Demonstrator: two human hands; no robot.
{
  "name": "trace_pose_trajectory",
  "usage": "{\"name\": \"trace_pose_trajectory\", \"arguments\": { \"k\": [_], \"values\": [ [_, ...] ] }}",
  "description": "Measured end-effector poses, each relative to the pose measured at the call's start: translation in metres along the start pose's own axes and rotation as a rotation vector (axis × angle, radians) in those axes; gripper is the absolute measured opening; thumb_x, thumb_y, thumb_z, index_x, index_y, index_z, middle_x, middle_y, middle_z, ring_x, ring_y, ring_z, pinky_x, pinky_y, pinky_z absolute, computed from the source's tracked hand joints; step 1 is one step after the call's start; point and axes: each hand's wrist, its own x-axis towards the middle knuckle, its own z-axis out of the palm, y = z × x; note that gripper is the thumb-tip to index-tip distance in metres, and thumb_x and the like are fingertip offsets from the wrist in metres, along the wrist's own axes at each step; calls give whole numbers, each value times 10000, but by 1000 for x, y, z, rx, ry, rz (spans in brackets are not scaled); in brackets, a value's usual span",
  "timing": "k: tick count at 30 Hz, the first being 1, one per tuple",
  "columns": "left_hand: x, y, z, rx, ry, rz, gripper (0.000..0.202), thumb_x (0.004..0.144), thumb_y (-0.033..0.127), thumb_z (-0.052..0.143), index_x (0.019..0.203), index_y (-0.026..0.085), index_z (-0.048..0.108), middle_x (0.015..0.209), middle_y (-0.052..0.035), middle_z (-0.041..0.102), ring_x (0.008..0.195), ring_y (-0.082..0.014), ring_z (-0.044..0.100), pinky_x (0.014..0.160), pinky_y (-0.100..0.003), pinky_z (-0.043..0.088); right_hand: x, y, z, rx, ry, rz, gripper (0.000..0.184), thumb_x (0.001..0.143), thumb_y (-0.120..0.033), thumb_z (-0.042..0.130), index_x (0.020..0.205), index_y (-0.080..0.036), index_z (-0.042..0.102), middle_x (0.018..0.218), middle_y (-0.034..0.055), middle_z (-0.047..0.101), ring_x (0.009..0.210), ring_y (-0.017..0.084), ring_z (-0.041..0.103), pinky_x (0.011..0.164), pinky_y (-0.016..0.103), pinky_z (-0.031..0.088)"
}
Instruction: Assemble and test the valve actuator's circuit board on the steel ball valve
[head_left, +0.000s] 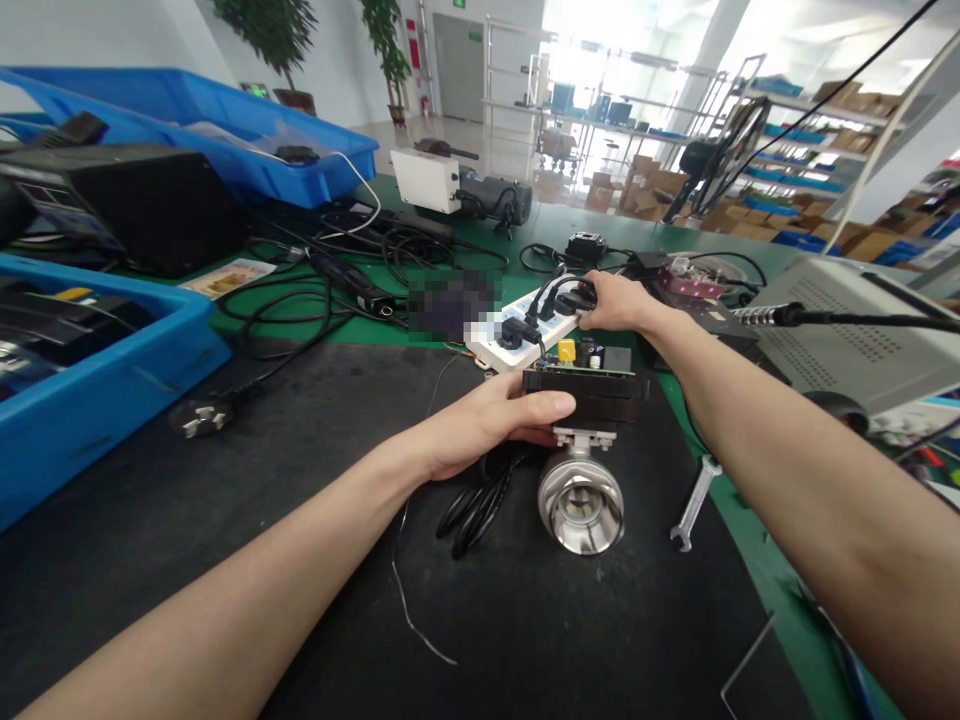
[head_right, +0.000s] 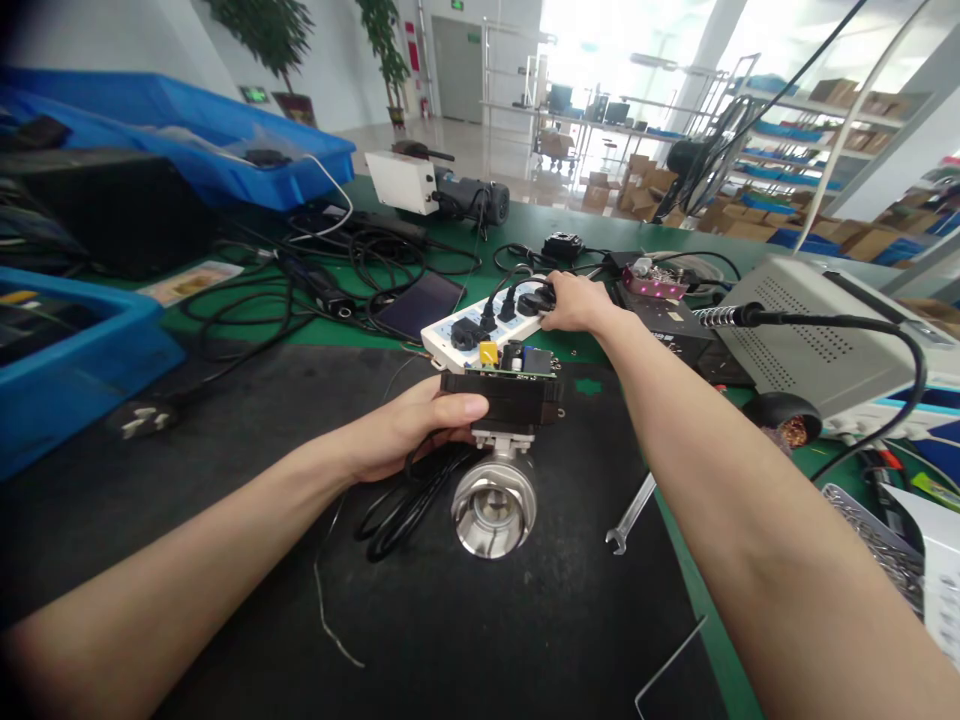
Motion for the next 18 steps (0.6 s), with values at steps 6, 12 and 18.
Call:
{"name": "trace_pose_trajectory", "arguments": {
  "k": [6,12,18],
  "values": [
    [1,1,2,19,30,-14,495,888,456,796,1283,196,649,1094,-73,753,1028,-226,719,839,-241,591,8,2,-5,18,-43,28,484,990,-430,698,1390,-188,573,1315,109,646,1141,286,659,991,521,539],
    [0,1,4,36,42,-37,510,926,441,757,1350,196,614,1248,-82,718,1090,-219,709,898,-243,593,11,0,-5,18,-53,71,471,998,-411,695,1397,-191,575,1313,108,651,1135,282,669,989,522,550],
    [0,1,4,48,53,-41,524,917,459,766,1342,191,616,1285,-82,705,1123,-230,704,878,-224,600,9,-2,-4,7,-50,87,457,995,-404,702,1380,-187,587,1309,107,654,1146,286,667,994,528,549]
  ]
}}
